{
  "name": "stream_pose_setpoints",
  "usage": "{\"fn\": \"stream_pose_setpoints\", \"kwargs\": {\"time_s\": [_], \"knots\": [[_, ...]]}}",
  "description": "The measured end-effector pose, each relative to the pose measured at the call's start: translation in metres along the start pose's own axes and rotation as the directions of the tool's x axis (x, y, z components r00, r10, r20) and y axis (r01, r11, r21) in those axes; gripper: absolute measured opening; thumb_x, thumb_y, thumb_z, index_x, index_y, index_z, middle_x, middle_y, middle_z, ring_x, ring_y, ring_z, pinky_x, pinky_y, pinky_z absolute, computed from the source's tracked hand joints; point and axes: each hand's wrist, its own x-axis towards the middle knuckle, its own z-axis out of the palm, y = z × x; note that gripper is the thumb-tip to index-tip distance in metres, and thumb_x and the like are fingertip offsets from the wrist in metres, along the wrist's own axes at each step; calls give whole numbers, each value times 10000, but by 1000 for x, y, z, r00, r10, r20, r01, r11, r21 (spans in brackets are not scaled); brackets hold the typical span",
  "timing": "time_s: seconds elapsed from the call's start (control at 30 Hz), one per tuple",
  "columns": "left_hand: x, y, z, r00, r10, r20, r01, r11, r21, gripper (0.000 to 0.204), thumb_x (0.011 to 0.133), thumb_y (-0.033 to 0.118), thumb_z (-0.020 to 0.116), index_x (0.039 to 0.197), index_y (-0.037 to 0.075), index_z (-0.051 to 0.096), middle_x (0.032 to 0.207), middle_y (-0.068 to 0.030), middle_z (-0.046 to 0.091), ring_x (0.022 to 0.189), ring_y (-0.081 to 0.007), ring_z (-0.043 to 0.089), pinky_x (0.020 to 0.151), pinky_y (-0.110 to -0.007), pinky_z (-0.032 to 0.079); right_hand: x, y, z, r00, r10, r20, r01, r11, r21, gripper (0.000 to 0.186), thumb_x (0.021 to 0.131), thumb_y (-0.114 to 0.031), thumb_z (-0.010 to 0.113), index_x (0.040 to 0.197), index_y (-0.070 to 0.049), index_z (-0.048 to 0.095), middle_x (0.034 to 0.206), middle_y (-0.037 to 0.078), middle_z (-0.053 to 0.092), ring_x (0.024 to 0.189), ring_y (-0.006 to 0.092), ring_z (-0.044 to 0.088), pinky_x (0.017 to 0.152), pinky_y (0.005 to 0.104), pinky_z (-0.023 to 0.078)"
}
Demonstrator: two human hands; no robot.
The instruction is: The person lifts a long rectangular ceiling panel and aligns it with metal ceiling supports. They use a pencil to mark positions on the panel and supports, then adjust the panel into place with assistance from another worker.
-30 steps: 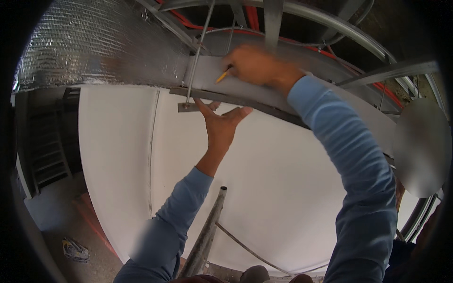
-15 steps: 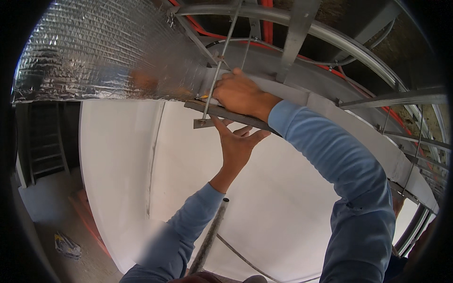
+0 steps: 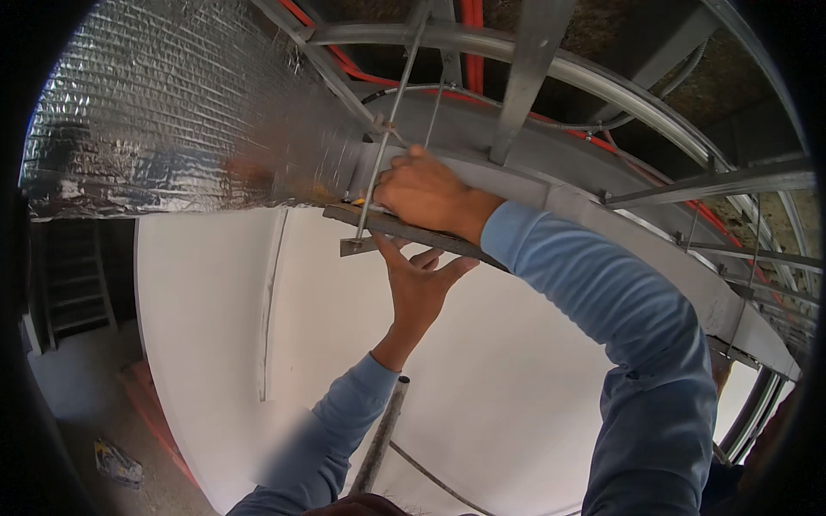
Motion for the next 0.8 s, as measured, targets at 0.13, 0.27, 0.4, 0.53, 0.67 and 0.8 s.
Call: {"fn": "stream_pose_setpoints", "kwargs": {"time_s": [0.13,0.27,0.4,0.53,0.67,0.8], "knots": [[-2,-1,-1,1000,-3,3,3,1000,-13,1374,671,247,960,1527,56,-98,1414,-314,315,1189,-439,595,1013,-511,522,-9,1,2,973,-9,-231,31,995,90,158,898,-173,626,987,-170,757,947,-17,703,977,203,594,912,386,376],[-1,-2,-1,1000,6,3,-6,1000,-14,1429,652,285,969,1534,37,-128,1404,-321,305,1172,-426,594,1000,-492,532,-11,4,2,957,109,-269,-74,988,137,141,911,-166,630,963,-142,759,917,19,689,942,239,603,877,405,390],[0,-5,0,1000,1,-28,-1,1000,2,1482,612,342,984,1525,-26,-124,1364,-316,304,1141,-394,588,971,-458,555,-6,-1,5,940,214,-266,-132,946,295,146,924,-187,634,928,-115,761,902,42,682,924,263,602,844,412,393],[0,-9,2,997,41,-69,-41,999,9,1514,596,369,989,1516,-64,-133,1359,-315,309,1129,-385,592,954,-449,551,-1,-2,9,945,240,-222,-150,922,357,139,909,-196,663,920,-105,768,900,51,680,947,262,596,865,420,375],[0,-11,2,998,43,-43,-42,999,32,1528,599,385,986,1510,-84,-147,1348,-307,320,1107,-378,600,945,-442,550,3,3,14,958,158,-237,-77,945,317,132,915,-176,663,942,-108,774,915,58,684,973,254,584,883,430,357],[0,-9,1,998,36,-47,-34,998,44,1533,598,389,987,1515,-80,-148,1343,-296,320,1094,-374,605,940,-437,549,3,3,14,966,148,-213,-76,947,314,142,926,-155,651,969,-115,780,932,51,689,1003,244,564,887,431,346]]}}
